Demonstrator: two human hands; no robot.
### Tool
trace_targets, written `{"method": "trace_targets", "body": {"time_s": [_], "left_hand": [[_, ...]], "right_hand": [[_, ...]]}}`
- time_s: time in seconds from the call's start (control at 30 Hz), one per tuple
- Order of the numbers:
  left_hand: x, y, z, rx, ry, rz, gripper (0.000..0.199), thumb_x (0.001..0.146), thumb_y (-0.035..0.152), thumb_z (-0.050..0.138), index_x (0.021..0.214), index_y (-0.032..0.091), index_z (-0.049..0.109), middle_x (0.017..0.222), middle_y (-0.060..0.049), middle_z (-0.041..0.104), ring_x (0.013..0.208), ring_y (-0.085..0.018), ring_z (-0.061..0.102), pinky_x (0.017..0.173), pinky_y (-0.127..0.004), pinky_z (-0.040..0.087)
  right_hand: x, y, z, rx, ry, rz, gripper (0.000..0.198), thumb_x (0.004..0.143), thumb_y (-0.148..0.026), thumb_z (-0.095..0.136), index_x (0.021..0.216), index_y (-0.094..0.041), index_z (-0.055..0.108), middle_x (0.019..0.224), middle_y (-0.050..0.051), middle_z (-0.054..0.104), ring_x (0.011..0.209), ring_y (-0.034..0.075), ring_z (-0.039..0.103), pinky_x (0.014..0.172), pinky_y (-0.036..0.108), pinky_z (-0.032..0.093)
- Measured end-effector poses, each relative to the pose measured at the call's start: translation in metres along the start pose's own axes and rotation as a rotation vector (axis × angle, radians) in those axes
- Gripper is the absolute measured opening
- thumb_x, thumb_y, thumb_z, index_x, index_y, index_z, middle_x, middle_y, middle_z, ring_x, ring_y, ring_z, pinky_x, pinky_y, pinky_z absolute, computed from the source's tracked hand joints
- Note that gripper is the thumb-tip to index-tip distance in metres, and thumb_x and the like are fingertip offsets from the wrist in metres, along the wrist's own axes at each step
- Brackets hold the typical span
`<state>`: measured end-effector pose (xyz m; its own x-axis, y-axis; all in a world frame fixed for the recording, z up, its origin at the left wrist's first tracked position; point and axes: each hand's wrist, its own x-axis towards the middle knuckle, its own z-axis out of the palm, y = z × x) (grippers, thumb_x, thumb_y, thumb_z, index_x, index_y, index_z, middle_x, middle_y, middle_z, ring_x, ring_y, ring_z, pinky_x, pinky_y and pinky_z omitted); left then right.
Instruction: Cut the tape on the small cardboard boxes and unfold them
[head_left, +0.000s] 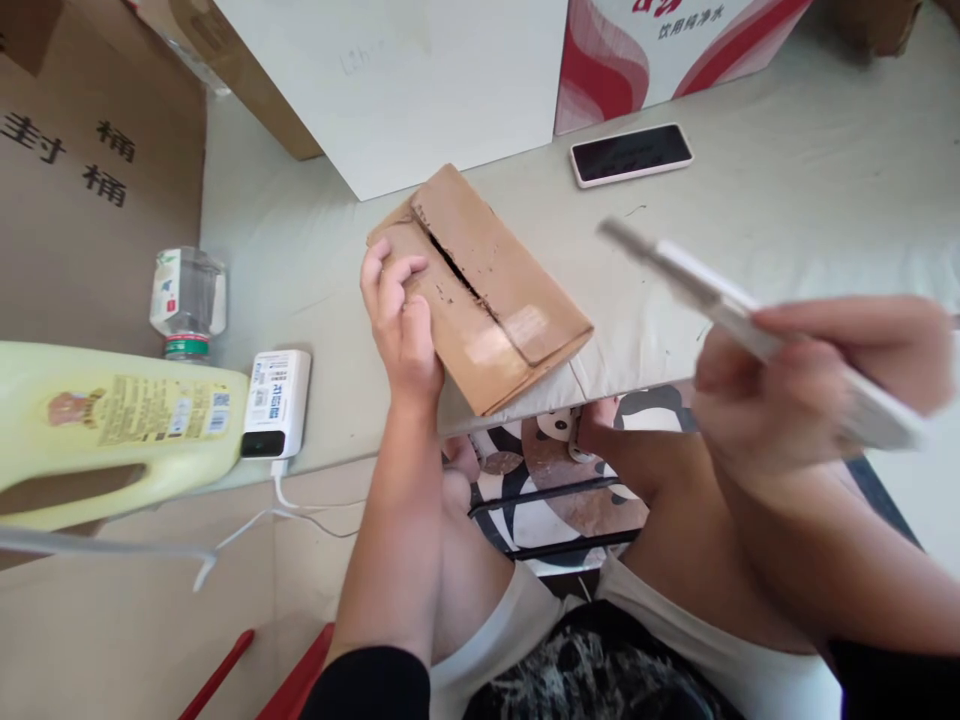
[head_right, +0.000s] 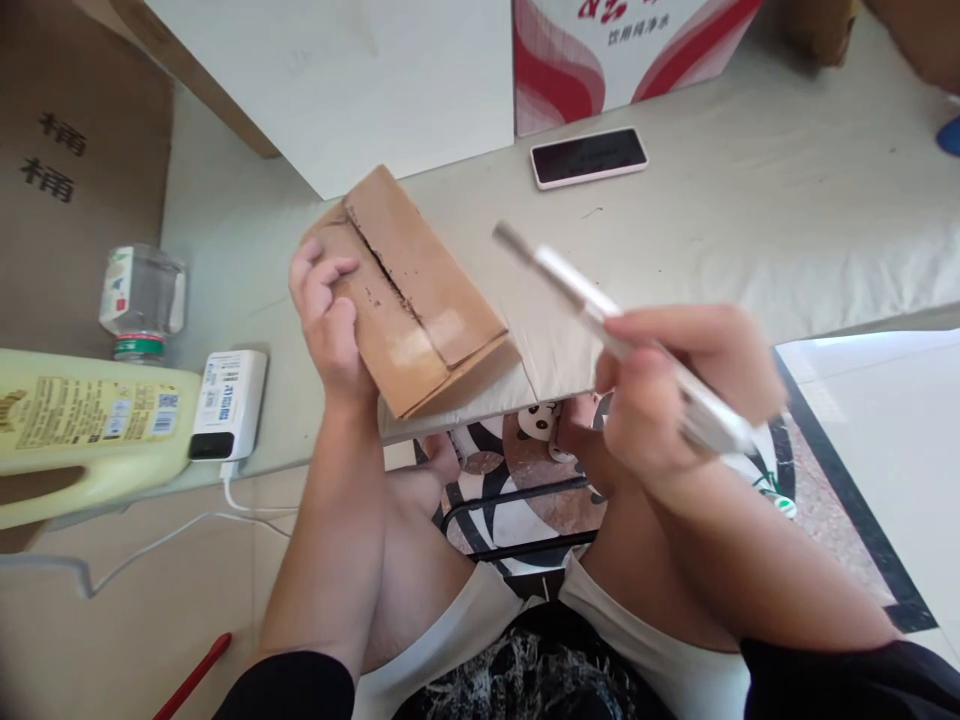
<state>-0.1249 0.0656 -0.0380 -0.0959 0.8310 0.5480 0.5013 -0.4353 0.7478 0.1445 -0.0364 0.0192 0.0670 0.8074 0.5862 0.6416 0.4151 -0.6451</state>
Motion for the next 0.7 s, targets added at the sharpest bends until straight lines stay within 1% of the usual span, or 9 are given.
{"method": "trace_targets", "body": {"time_s": [0.07,0.1,0.2,0.3,0.37,0.4,0.5,0.63,0.7], "left_hand": [[0.004,-0.011,-0.009,-0.066,-0.034,-0.042,0.050,0.091,0.068,0.038,0.110,0.025,0.056,0.156,-0.002,0.043,0.154,-0.026,0.030,0.129,-0.045,0.026],[0.006,-0.017,-0.014,-0.112,-0.048,-0.086,0.049,0.090,0.067,0.039,0.108,0.024,0.054,0.158,-0.001,0.041,0.155,-0.025,0.028,0.128,-0.044,0.028],[0.009,-0.024,-0.022,-0.235,-0.056,-0.277,0.048,0.081,0.065,0.049,0.106,0.024,0.055,0.162,0.000,0.039,0.156,-0.026,0.027,0.125,-0.043,0.033],[0.003,-0.017,-0.020,-0.400,-0.044,-0.508,0.048,0.076,0.063,0.056,0.104,0.024,0.061,0.153,-0.005,0.052,0.145,-0.031,0.046,0.115,-0.046,0.045],[-0.002,-0.009,-0.016,-0.540,-0.054,-0.651,0.051,0.075,0.067,0.056,0.098,0.022,0.065,0.131,-0.011,0.067,0.129,-0.033,0.060,0.101,-0.044,0.053],[-0.004,-0.004,-0.015,-0.597,-0.060,-0.699,0.053,0.074,0.069,0.057,0.095,0.021,0.066,0.117,-0.011,0.071,0.121,-0.033,0.065,0.096,-0.043,0.055],[-0.002,0.004,-0.015,-0.712,-0.021,-0.752,0.050,0.072,0.065,0.062,0.089,0.018,0.068,0.094,-0.010,0.072,0.104,-0.029,0.069,0.094,-0.040,0.053],[0.009,0.013,-0.024,-0.826,0.165,-0.743,0.040,0.079,0.050,0.052,0.086,0.015,0.070,0.086,-0.010,0.072,0.086,-0.022,0.067,0.091,-0.038,0.053],[0.013,0.018,-0.028,-0.891,0.268,-0.675,0.039,0.080,0.047,0.049,0.085,0.016,0.072,0.086,-0.008,0.073,0.085,-0.021,0.066,0.087,-0.035,0.053]], "right_hand": [[0.006,0.015,0.015,-0.049,0.047,0.008,0.024,0.099,-0.033,0.044,0.114,-0.026,0.061,0.077,0.003,0.068,0.061,0.019,0.064,0.055,0.034,0.049],[0.010,0.022,0.024,-0.097,-0.007,0.036,0.026,0.096,-0.032,0.049,0.118,-0.025,0.063,0.087,0.005,0.072,0.071,0.021,0.069,0.063,0.036,0.053],[0.019,0.041,0.046,-0.302,-0.423,0.218,0.045,0.091,-0.028,0.053,0.135,-0.020,0.060,0.120,0.015,0.071,0.105,0.031,0.069,0.086,0.047,0.057],[0.018,0.050,0.055,-0.472,-0.673,0.305,0.057,0.084,-0.024,0.060,0.140,-0.017,0.059,0.153,0.021,0.048,0.140,0.046,0.045,0.104,0.066,0.046],[0.014,0.052,0.054,-0.502,-0.752,0.290,0.052,0.080,-0.023,0.063,0.131,-0.016,0.065,0.165,0.019,0.032,0.152,0.051,0.024,0.113,0.074,0.033],[0.013,0.053,0.053,-0.468,-0.778,0.280,0.049,0.078,-0.022,0.063,0.126,-0.015,0.068,0.166,0.018,0.030,0.154,0.051,0.020,0.115,0.074,0.030],[0.011,0.052,0.048,-0.234,-0.729,0.258,0.045,0.079,-0.021,0.061,0.122,-0.014,0.070,0.162,0.017,0.038,0.153,0.043,0.028,0.121,0.064,0.032],[0.016,0.047,0.042,0.087,-0.460,0.223,0.040,0.087,-0.029,0.056,0.124,-0.020,0.067,0.148,0.013,0.057,0.139,0.034,0.052,0.117,0.055,0.042],[0.017,0.043,0.039,0.219,-0.407,0.215,0.040,0.091,-0.039,0.055,0.126,-0.023,0.065,0.140,0.010,0.063,0.131,0.032,0.059,0.112,0.053,0.048]]}}
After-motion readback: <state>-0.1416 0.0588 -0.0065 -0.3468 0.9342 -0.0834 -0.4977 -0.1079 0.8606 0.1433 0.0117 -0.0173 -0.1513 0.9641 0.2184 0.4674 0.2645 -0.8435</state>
